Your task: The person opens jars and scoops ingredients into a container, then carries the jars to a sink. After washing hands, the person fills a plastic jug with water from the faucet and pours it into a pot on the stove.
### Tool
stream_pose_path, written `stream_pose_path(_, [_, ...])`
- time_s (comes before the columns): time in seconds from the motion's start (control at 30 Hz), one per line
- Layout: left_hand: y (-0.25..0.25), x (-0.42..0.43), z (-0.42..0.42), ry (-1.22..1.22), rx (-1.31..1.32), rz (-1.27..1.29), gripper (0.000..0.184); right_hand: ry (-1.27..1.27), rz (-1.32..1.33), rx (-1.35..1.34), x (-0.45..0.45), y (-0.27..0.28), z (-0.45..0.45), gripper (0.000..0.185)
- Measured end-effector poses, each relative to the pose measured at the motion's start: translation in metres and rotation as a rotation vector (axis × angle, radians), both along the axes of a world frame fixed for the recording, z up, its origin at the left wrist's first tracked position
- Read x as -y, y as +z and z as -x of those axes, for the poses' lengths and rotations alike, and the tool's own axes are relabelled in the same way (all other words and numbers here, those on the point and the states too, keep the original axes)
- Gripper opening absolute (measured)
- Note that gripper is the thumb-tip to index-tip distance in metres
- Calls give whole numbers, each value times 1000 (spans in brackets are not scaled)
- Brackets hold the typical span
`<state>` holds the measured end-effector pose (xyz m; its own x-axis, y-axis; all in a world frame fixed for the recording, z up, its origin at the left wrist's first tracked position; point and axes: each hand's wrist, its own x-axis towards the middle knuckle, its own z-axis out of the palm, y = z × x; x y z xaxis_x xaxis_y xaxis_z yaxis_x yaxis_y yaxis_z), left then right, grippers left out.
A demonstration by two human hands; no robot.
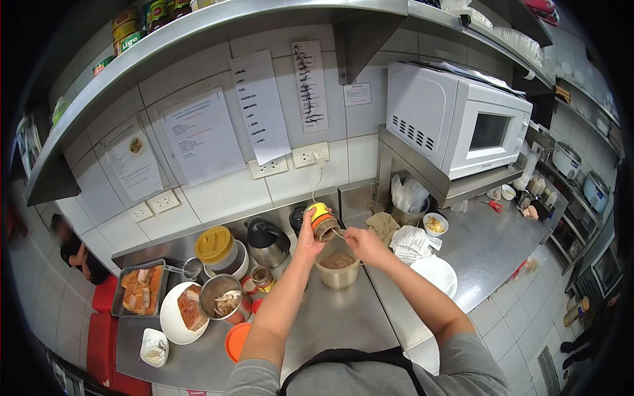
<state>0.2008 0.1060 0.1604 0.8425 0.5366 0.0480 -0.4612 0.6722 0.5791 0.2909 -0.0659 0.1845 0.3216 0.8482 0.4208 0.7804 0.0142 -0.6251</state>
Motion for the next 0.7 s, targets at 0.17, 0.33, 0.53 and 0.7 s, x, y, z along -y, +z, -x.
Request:
stream_pose_path(0.17, [-17,-21,5,12,-81,-39,41,122,176,-5,31,17,-23,16])
stream_pose_path(0.33, [-17,-26,4,61,-37,-31,43,-86,254,178,53,-8,-13,15])
stream_pose_path(0.53, [-6,-22,11,-23,-5,194,59,-148,153,102,59,-15,-8,13])
stream_pose_path(0.7, [-6,-19,1,54,-118,149,51,-87,43,44,62,23,5,12])
